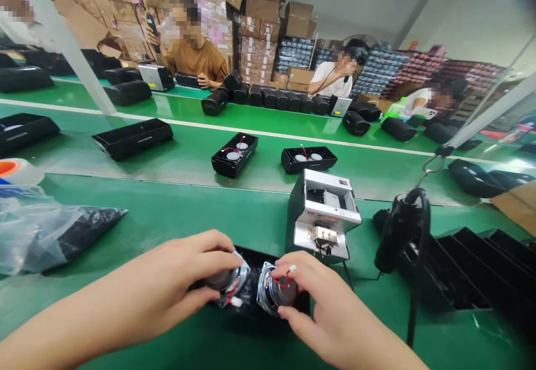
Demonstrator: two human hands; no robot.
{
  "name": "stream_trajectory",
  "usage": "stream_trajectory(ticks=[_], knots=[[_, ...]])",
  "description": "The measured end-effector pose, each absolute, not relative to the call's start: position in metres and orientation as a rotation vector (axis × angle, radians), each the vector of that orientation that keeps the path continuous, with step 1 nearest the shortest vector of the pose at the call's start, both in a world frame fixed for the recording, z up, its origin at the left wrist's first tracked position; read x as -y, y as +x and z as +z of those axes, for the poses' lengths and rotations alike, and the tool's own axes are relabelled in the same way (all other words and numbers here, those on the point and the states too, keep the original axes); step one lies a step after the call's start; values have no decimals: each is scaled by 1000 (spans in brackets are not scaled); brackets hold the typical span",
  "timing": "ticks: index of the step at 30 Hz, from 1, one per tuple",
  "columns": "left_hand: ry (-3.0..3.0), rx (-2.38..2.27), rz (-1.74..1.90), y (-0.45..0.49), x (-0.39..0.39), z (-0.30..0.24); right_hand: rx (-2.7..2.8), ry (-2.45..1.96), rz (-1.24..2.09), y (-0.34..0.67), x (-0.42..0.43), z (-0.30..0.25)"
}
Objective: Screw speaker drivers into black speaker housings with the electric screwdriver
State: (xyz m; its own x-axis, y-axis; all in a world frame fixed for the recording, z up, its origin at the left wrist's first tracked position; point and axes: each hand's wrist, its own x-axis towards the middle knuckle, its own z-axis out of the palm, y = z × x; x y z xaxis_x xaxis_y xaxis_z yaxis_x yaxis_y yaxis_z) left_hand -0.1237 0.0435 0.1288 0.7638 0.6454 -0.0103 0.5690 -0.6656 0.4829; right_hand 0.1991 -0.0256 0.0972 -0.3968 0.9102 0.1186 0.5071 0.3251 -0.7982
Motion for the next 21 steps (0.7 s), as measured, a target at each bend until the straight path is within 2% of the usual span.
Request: stream_trajectory(ticks=[4,9,15,21], knots=[[2594,-847,57,-91,-63,119,2218,-1324,1029,197,16,95],[2691,-772,47,-94,-68,86,2481,-1403,848,191,5,77],[2756,-760,-53,-90,-64,80,2550,-1258,808,193,0,63],[2751,-746,211,-93,-65,82,2523,-1179,779,199,0,60]])
